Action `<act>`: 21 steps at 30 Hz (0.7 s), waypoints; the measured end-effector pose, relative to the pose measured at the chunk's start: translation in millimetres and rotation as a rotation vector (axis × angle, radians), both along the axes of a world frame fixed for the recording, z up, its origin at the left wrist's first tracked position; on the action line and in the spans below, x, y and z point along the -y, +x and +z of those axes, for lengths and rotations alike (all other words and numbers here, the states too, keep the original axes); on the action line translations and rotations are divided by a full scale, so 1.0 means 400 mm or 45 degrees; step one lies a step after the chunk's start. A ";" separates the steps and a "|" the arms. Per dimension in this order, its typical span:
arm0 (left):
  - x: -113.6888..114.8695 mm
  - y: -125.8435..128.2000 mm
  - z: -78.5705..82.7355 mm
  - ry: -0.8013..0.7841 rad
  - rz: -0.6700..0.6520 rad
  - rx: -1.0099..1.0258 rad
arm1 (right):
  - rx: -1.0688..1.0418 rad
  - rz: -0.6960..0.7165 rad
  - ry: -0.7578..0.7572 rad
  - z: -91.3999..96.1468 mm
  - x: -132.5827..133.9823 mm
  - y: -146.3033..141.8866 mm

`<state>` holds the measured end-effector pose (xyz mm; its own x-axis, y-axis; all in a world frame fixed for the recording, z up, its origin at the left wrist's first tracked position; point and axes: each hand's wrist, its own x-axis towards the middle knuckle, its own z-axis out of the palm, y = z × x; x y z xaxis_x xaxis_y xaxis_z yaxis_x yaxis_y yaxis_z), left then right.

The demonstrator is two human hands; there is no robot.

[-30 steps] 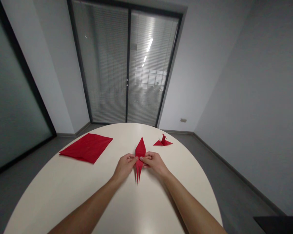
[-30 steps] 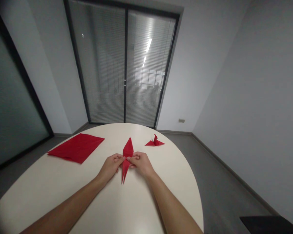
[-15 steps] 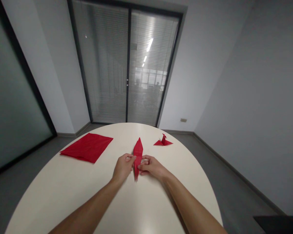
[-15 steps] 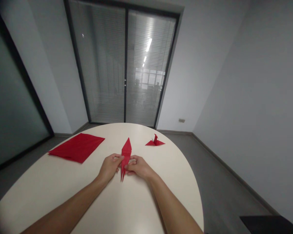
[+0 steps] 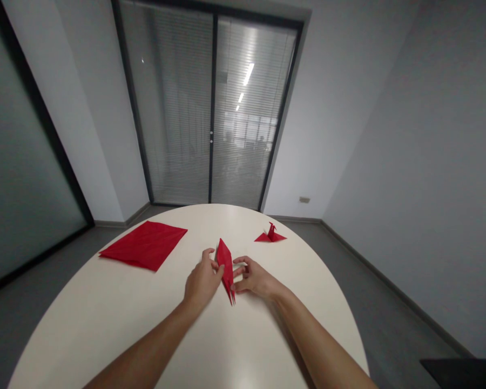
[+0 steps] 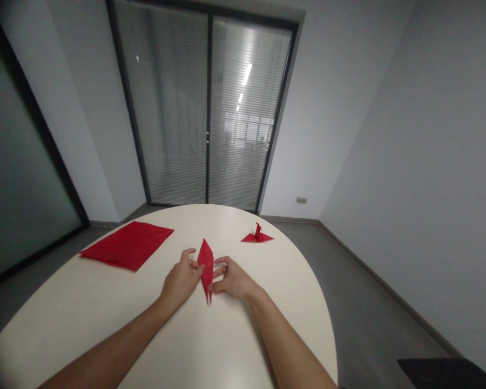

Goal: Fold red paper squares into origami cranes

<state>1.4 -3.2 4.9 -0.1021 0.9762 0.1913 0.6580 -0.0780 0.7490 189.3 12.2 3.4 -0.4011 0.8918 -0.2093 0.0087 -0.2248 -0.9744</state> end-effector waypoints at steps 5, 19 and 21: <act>0.024 0.002 0.015 0.025 -0.070 -0.457 | 0.232 -0.017 0.156 0.020 0.021 -0.001; 0.038 0.006 0.019 0.232 -0.279 -0.767 | 1.086 0.543 1.152 0.096 0.035 0.048; 0.040 0.003 0.020 0.257 -0.362 -0.753 | 1.087 0.540 1.167 0.090 0.033 0.051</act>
